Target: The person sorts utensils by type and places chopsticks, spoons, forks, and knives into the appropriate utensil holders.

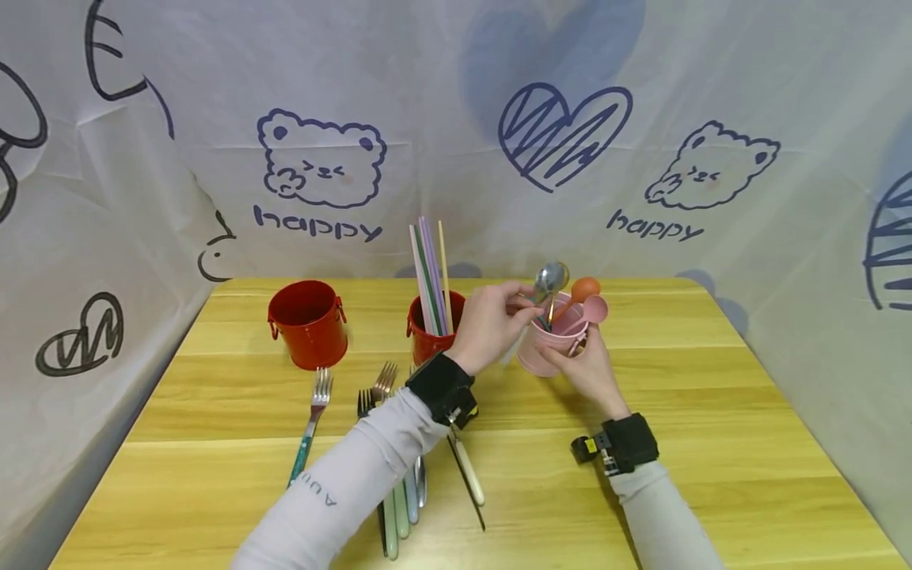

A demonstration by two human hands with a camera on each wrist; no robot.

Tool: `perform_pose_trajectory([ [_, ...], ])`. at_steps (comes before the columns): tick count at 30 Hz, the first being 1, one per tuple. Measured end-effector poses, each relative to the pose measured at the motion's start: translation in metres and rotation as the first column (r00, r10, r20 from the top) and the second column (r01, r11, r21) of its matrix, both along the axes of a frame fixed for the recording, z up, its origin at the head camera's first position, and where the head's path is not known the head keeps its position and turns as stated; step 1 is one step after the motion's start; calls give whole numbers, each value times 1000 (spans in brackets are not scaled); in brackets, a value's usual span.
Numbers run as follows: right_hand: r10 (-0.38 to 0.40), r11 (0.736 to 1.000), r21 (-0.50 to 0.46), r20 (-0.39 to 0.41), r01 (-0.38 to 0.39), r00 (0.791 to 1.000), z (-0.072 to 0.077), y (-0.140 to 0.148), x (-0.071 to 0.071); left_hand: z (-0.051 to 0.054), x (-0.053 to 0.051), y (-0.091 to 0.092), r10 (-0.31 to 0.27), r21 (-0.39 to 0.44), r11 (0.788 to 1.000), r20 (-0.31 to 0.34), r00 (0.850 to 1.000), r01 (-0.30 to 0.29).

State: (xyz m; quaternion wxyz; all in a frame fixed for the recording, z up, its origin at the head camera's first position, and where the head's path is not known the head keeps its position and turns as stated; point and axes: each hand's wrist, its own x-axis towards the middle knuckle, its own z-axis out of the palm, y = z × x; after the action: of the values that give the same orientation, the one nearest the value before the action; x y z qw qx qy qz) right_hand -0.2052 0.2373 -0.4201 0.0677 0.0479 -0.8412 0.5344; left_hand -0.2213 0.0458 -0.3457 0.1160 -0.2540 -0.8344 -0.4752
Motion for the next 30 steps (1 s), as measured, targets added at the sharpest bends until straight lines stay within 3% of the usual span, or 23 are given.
perform_pose_trajectory([
  [6,2,1000,10,20,-2,1000,16,-7,10,16,-7,12,11,88,996,-52,999,-6],
  [15,9,1000,24,9,-9,1000,16,-7,11,28,-15,32,21,198,980,-62,998,-8],
  [18,5,1000,13,22,-5,1000,12,-4,8,27,-17,37,24,195,981,-57,998,-13],
  [25,7,999,34,3,-7,1000,-19,10,-10,16,-20,46,55,119,992,-30,998,-51],
  [30,-6,999,35,3,6,1000,-23,12,-13,8,-23,50,75,55,996,8,997,-75],
])
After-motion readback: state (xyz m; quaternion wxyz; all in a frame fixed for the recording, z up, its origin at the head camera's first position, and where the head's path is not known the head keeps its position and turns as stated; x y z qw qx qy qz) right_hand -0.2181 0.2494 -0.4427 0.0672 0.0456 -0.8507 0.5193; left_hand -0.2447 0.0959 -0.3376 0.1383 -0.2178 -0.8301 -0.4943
